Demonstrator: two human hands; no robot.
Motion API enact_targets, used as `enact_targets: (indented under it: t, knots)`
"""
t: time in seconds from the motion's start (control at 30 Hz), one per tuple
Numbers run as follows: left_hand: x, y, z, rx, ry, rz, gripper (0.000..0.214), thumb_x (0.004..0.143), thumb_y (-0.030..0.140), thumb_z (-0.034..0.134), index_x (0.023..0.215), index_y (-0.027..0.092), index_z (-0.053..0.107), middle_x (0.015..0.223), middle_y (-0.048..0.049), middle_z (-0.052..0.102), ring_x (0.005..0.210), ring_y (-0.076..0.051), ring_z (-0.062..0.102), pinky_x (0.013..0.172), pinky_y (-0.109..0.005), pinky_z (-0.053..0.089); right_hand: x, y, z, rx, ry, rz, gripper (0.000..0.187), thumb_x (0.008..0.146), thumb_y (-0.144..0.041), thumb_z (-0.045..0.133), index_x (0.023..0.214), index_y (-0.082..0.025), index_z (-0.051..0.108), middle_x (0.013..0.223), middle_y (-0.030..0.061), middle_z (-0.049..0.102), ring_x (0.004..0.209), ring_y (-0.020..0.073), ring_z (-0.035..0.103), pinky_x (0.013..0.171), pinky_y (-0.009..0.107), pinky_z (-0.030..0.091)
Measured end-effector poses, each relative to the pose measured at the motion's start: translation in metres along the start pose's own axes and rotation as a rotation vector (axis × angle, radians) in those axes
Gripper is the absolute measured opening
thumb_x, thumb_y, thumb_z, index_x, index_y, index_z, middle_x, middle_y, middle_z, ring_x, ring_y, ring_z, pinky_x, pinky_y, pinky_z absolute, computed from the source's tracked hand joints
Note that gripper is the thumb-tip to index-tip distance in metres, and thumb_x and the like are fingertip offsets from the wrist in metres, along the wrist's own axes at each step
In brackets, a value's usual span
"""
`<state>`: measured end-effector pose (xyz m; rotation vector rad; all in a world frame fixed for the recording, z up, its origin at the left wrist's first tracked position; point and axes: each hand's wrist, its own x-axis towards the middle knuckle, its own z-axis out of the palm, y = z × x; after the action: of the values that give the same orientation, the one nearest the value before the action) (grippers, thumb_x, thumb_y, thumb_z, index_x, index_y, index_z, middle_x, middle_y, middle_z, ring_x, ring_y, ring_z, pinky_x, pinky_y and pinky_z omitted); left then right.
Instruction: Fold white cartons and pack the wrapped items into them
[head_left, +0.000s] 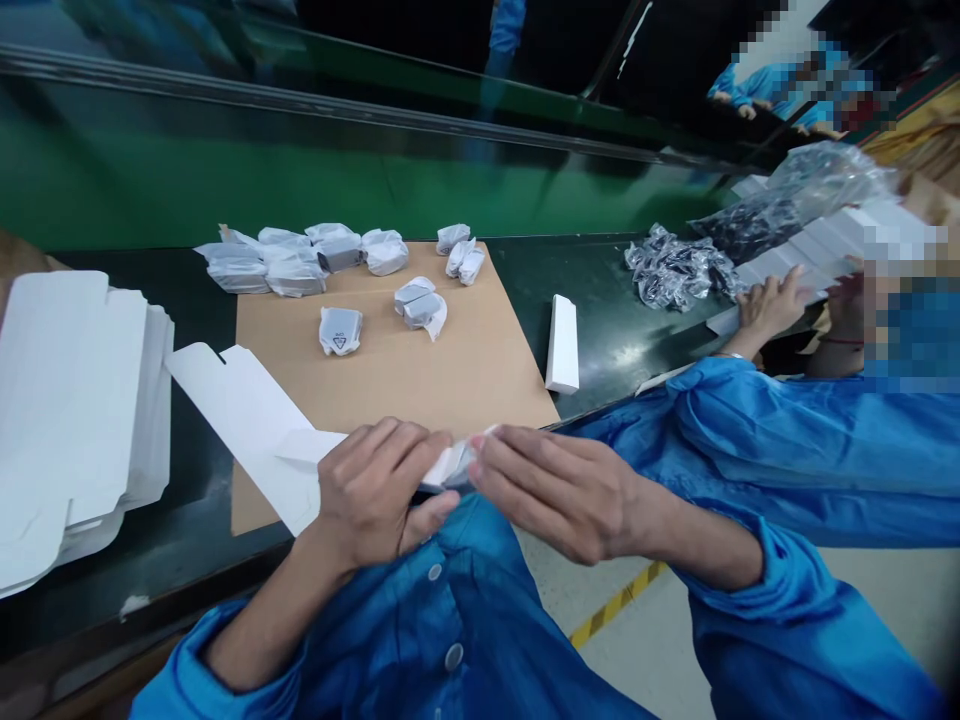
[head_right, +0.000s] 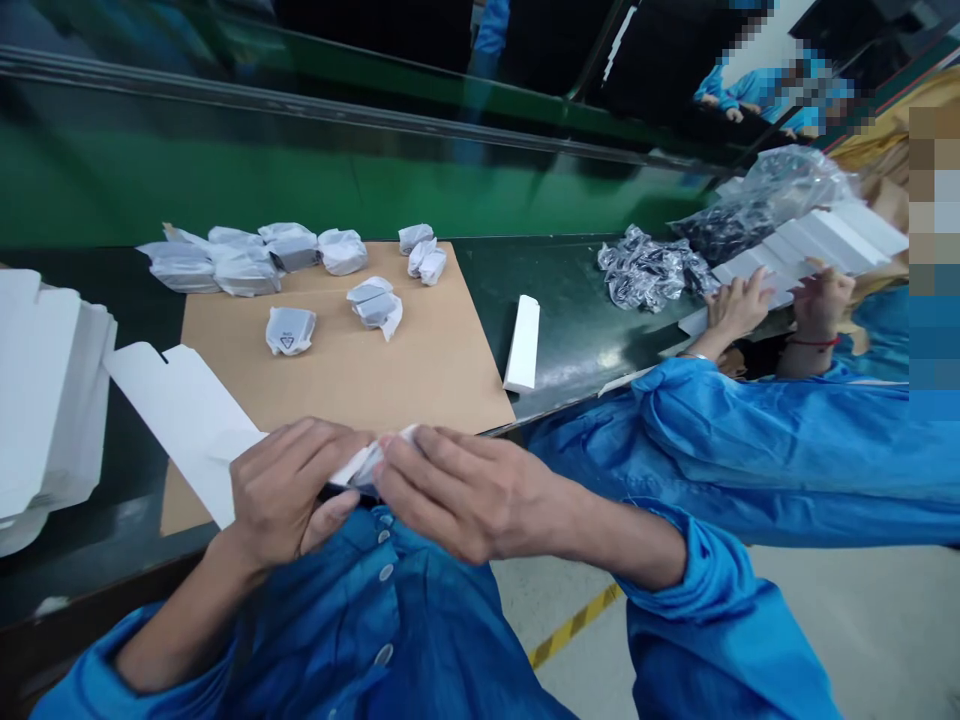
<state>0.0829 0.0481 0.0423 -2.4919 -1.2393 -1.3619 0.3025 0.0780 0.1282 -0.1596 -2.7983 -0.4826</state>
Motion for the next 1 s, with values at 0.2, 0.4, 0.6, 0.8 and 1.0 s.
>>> enact_targets:
  t: [0.2,0.4,0.6,0.8,1.0]
  knots:
    - [0.005,-0.01,0.001,0.172,-0.119,-0.02,0.036,0.089,0.034,0.058,0.119,0.015,0.055,0.093,-0.0078,0.069,0.083,-0.021,0.065,0.07,-0.032,0.048,0.007,0.001,0.016,-0.021,0.046,0.063,0.028,0.095,-0.015,0.048,0.117,-0.003,0.061,0.115,0.0203,0.067,0.105,0.026,0.067,0.084,0.035,0.06]
    - [0.011,-0.008,0.003,0.27,-0.109,-0.086,0.03,0.09,0.031,0.055,0.116,0.017,0.058,0.09,-0.0061,0.067,0.081,-0.021,0.063,0.065,-0.032,0.046,0.011,-0.005,0.027,0.454,0.027,0.476,0.033,0.094,-0.015,0.05,0.127,-0.013,0.053,0.113,0.0113,0.068,0.107,0.0176,0.065,0.09,0.03,0.056]
    - [0.02,-0.006,0.01,0.344,0.003,-0.135,0.036,0.09,0.036,0.058,0.121,0.018,0.057,0.087,-0.0064,0.066,0.079,-0.022,0.063,0.062,-0.033,0.046,0.017,-0.008,0.023,0.814,-0.038,0.766,0.038,0.091,-0.027,0.061,0.127,-0.018,0.052,0.096,0.0039,0.07,0.061,0.0094,0.06,0.06,0.022,0.054]
    - [0.056,-0.014,0.006,-0.192,0.383,-0.575,0.057,0.089,0.04,0.06,0.14,0.026,0.039,0.125,-0.0093,0.061,0.109,-0.025,0.063,0.083,-0.037,0.056,0.024,-0.042,0.076,0.51,0.407,0.931,0.067,0.092,-0.037,0.057,0.148,-0.014,0.029,0.137,0.019,0.052,0.115,0.0227,0.06,0.091,0.034,0.056]
    - [0.065,-0.011,0.046,-0.532,0.205,-0.573,0.063,0.097,0.037,0.047,0.151,0.026,0.018,0.14,-0.0153,0.052,0.123,-0.024,0.057,0.091,-0.037,0.055,0.003,0.002,0.114,0.24,0.272,1.114,0.069,0.093,-0.033,0.052,0.152,-0.012,0.023,0.14,0.0194,0.049,0.128,0.0269,0.05,0.104,0.044,0.048]
